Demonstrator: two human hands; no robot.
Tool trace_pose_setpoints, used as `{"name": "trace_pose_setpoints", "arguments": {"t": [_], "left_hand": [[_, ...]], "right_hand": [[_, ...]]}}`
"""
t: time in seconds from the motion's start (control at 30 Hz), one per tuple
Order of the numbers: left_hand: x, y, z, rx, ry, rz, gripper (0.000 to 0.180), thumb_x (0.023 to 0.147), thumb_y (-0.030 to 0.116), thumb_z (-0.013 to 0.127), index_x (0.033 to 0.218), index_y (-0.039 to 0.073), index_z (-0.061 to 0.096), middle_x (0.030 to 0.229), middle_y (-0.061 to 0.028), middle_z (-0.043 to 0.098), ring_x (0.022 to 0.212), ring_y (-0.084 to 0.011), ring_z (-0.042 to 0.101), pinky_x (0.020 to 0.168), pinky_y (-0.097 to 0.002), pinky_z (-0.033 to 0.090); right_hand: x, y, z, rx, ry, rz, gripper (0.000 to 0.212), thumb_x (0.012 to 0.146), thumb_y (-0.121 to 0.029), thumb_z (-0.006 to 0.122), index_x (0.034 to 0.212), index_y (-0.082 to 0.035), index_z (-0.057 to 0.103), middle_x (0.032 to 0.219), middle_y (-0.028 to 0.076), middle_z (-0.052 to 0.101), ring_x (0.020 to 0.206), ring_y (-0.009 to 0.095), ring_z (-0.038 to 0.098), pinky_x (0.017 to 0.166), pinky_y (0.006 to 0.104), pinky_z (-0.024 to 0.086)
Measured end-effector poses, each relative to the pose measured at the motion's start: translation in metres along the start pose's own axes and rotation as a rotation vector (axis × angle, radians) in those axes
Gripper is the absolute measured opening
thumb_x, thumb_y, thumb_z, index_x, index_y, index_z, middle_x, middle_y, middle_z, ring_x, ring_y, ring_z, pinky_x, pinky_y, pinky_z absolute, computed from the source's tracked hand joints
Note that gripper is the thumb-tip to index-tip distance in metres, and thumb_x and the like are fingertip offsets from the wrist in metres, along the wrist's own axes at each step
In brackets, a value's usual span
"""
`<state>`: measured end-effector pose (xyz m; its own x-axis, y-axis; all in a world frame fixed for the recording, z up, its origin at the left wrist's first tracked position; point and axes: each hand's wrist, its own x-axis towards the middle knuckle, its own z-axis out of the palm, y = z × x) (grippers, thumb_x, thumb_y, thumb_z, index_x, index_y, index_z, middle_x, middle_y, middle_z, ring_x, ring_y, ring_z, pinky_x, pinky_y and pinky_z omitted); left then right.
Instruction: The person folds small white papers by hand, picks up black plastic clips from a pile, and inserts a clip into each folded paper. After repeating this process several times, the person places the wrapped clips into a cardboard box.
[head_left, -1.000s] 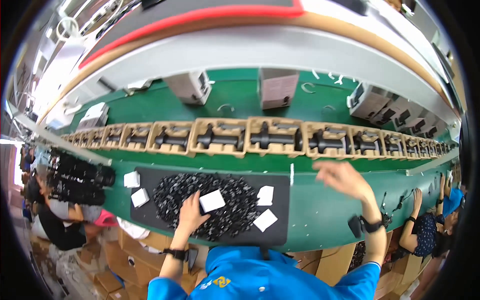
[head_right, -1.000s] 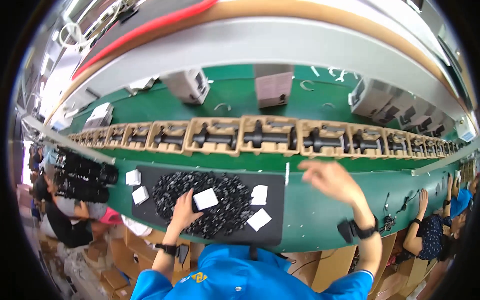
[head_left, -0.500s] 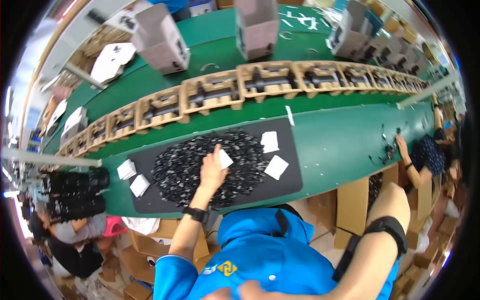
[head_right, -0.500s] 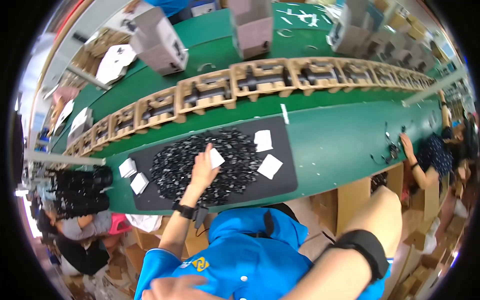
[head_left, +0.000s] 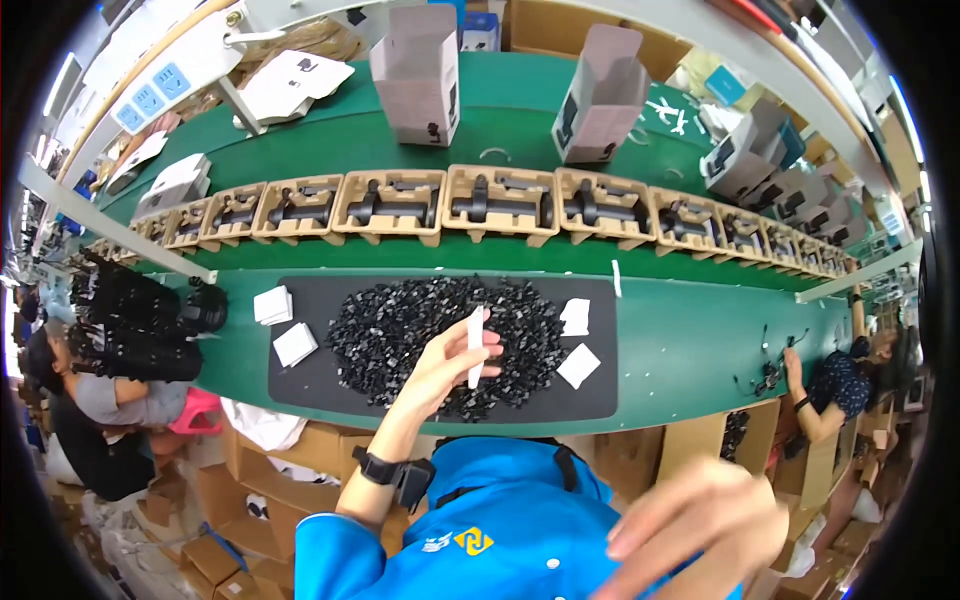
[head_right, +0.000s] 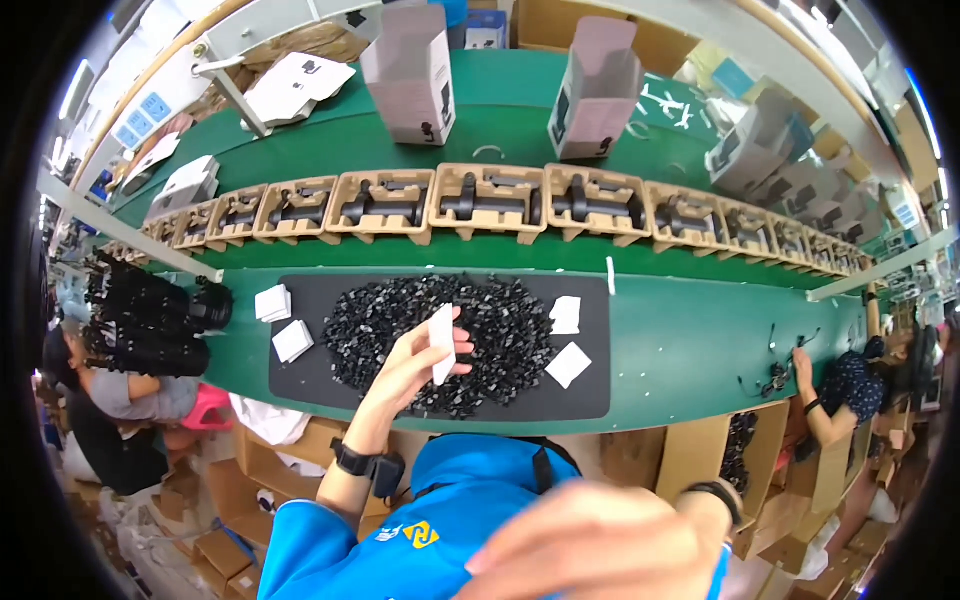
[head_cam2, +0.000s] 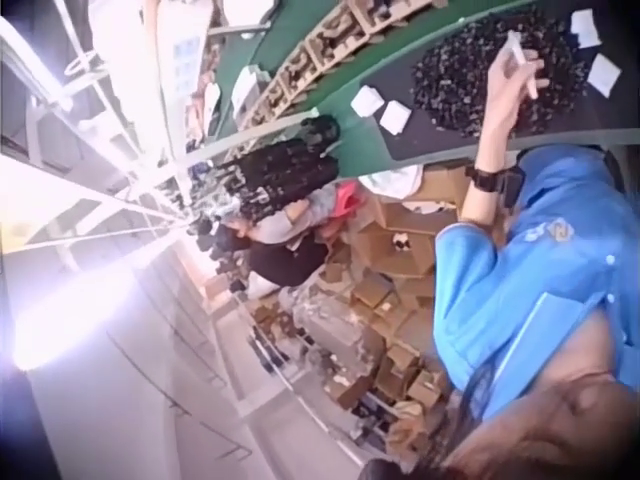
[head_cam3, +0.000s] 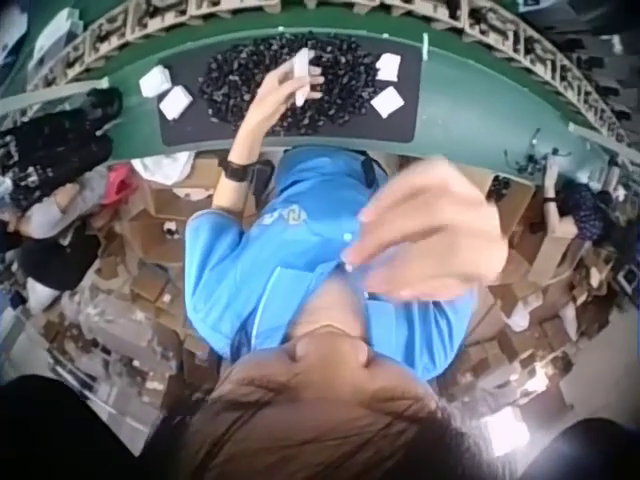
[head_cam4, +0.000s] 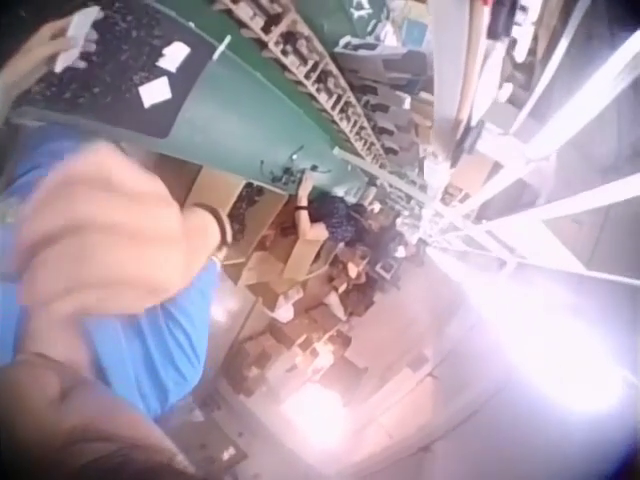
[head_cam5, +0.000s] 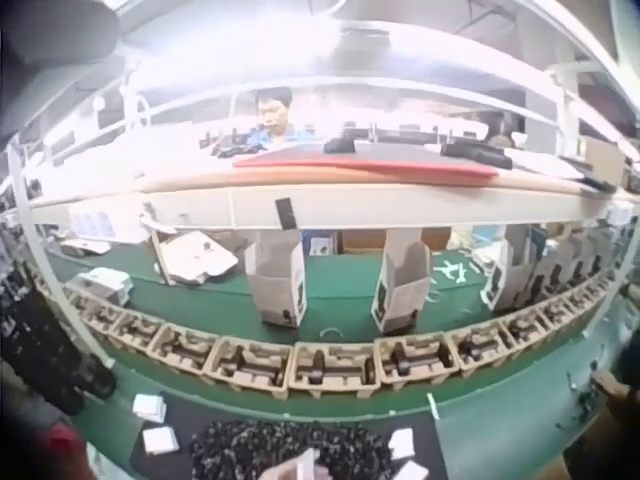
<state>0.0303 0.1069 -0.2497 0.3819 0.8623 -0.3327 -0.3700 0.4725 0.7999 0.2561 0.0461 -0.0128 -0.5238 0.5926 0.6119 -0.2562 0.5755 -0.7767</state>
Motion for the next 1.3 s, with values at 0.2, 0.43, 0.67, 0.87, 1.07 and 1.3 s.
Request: {"name": "trace_pose_setpoints", "arguments": {"t": [0.2,0.43,0.67,0.87,1.07,1.3], "left_hand": [[-0.022,0.011,-0.011,-0.496,-0.175,0.072,0.077,0.078,0.025,0.068,0.14,0.004,0.027,0.116,-0.0185,0.055,0.11,-0.036,0.054,0.091,-0.0515,0.048],[-0.032,0.033,-0.001,-0.6,-0.379,-0.005,0.088,0.076,0.034,0.071,0.141,0.004,0.021,0.12,-0.0219,0.052,0.112,-0.0394,0.052,0.096,-0.0558,0.041],[-0.059,0.029,-0.003,-0.428,-0.312,-0.089,0.076,0.082,0.029,0.065,0.137,-0.004,0.025,0.132,-0.0224,0.043,0.121,-0.0336,0.046,0.102,-0.0433,0.04],[-0.047,0.021,-0.004,-0.194,-0.379,-0.204,0.079,0.076,0.026,0.074,0.135,-0.002,0.03,0.127,-0.015,0.048,0.117,-0.0264,0.05,0.097,-0.0382,0.043],[-0.043,0.016,0.021,0.036,-0.067,-0.02,0.058,0.068,0.002,0.076,0.118,0.002,0.047,0.103,-0.0075,0.058,0.097,-0.0177,0.058,0.083,-0.0317,0.05],[-0.044,0.017,0.011,0.199,-0.031,-0.013,0.048,0.073,0.003,0.071,0.117,0.0,0.051,0.097,-0.0109,0.065,0.087,-0.0199,0.065,0.077,-0.031,0.053]], "right_hand": [[0.062,0.006,0.057,1.22,-0.047,0.148,0.039,0.098,-0.033,0.037,0.105,-0.001,0.058,0.106,0.022,0.055,0.094,0.027,0.054,0.081,0.0356,0.043],[0.022,0.045,0.125,0.746,-0.534,-0.033,0.034,0.093,-0.034,0.051,0.11,-0.005,0.057,0.109,0.011,0.055,0.103,0.028,0.049,0.093,0.0366,0.034],[-0.03,0.139,0.052,-0.752,-0.099,0.295,0.081,0.058,-0.019,0.082,0.126,0.0,0.043,0.131,0.019,0.041,0.116,0.038,0.041,0.094,0.0442,0.041],[-0.048,0.151,0.048,-0.659,-0.084,0.339,0.089,0.057,-0.017,0.079,0.132,0.004,0.035,0.134,0.018,0.037,0.119,0.038,0.04,0.098,0.0432,0.04],[-0.053,0.153,0.054,-0.623,-0.061,0.302,0.079,0.064,-0.022,0.078,0.129,0.0,0.04,0.134,0.017,0.038,0.113,0.037,0.044,0.094,0.042,0.042],[-0.073,0.165,0.053,-0.372,0.057,0.333,0.071,0.067,-0.018,0.077,0.129,-0.004,0.046,0.132,0.015,0.042,0.103,0.032,0.053,0.088,0.0392,0.045]]}}
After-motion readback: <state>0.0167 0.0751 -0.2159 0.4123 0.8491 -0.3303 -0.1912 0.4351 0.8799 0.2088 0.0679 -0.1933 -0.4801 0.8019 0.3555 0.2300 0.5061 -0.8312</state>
